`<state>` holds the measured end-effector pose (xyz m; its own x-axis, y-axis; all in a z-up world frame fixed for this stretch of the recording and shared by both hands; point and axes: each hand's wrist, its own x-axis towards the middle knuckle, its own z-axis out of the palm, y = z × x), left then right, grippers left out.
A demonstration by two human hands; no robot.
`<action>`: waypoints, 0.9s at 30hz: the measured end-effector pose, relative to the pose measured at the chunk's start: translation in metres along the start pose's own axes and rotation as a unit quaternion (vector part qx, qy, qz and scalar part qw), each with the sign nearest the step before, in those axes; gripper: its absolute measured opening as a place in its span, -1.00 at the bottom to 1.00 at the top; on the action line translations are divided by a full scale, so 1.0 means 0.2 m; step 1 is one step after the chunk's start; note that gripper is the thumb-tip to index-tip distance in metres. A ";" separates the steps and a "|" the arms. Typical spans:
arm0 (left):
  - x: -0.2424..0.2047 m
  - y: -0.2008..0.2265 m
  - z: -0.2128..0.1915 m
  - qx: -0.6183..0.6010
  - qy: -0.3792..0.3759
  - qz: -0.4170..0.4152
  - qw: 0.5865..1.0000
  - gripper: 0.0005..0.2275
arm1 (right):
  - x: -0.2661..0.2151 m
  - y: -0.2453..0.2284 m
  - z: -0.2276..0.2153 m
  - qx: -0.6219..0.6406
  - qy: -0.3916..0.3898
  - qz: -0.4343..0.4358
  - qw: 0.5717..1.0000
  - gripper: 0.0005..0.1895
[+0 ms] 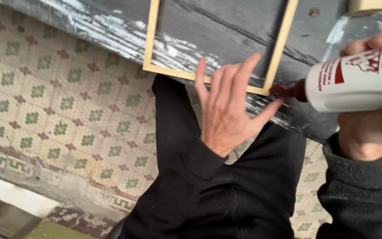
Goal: The person holds a wooden picture frame over their lap and rubs a sanding block along its edges. They then apply wood glue from a squeeze bottle to the frame's mitered corner joints and press the corners together by hand.
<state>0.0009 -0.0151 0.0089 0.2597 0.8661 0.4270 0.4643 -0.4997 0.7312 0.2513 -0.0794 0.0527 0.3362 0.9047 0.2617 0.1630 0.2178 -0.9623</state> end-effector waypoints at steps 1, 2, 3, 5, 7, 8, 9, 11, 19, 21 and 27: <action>-0.01 0.00 0.01 0.001 0.003 -0.007 1.000 -0.19 | 0.00 -0.01 0.04 -0.026 -0.021 -0.010 0.999 -0.20; -0.01 0.00 0.02 0.000 -0.002 -0.023 1.000 -0.19 | 0.01 -0.02 0.09 -0.051 -0.041 -0.020 0.998 -0.16; -0.01 0.00 0.02 -0.001 -0.010 -0.039 0.999 -0.19 | 0.01 -0.04 0.15 -0.076 -0.061 -0.030 0.995 -0.13; -0.02 0.00 0.02 -0.008 -0.011 -0.046 0.999 -0.19 | 0.01 -0.06 0.18 -0.085 -0.069 -0.022 0.994 -0.14; -0.03 0.00 0.02 -0.017 -0.014 -0.051 0.998 -0.19 | 0.00 -0.09 0.21 -0.095 -0.075 -0.014 0.993 -0.15; -0.03 0.00 0.02 -0.020 -0.013 -0.051 0.998 -0.21 | 0.00 -0.10 0.21 -0.106 -0.076 -0.008 0.991 -0.16; -0.03 0.00 0.02 -0.023 -0.013 -0.049 0.998 -0.23 | -0.01 -0.11 0.22 -0.117 -0.076 -0.003 0.990 -0.17; -0.04 -0.01 0.04 -0.034 -0.008 -0.053 0.998 -0.23 | -0.01 -0.12 0.23 -0.127 -0.079 0.003 0.989 -0.17; -0.03 0.00 0.04 -0.044 -0.002 -0.065 0.997 -0.22 | 0.02 -0.11 0.24 -0.176 -0.081 0.019 0.981 -0.22; -0.03 0.00 0.04 -0.042 -0.001 -0.056 0.998 -0.24 | 0.07 -0.04 0.19 -0.127 -0.125 -0.040 0.983 -0.23; -0.03 0.01 -0.02 -0.036 -0.029 -0.044 0.998 -0.19 | 0.09 -0.19 0.22 -0.050 -0.198 0.055 0.977 -0.45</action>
<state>-0.0025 -0.0203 0.0097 0.2704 0.9044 0.3301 0.4258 -0.4199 0.8015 0.2110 -0.0562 0.0898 -0.0248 0.9958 0.0886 0.2434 0.0920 -0.9656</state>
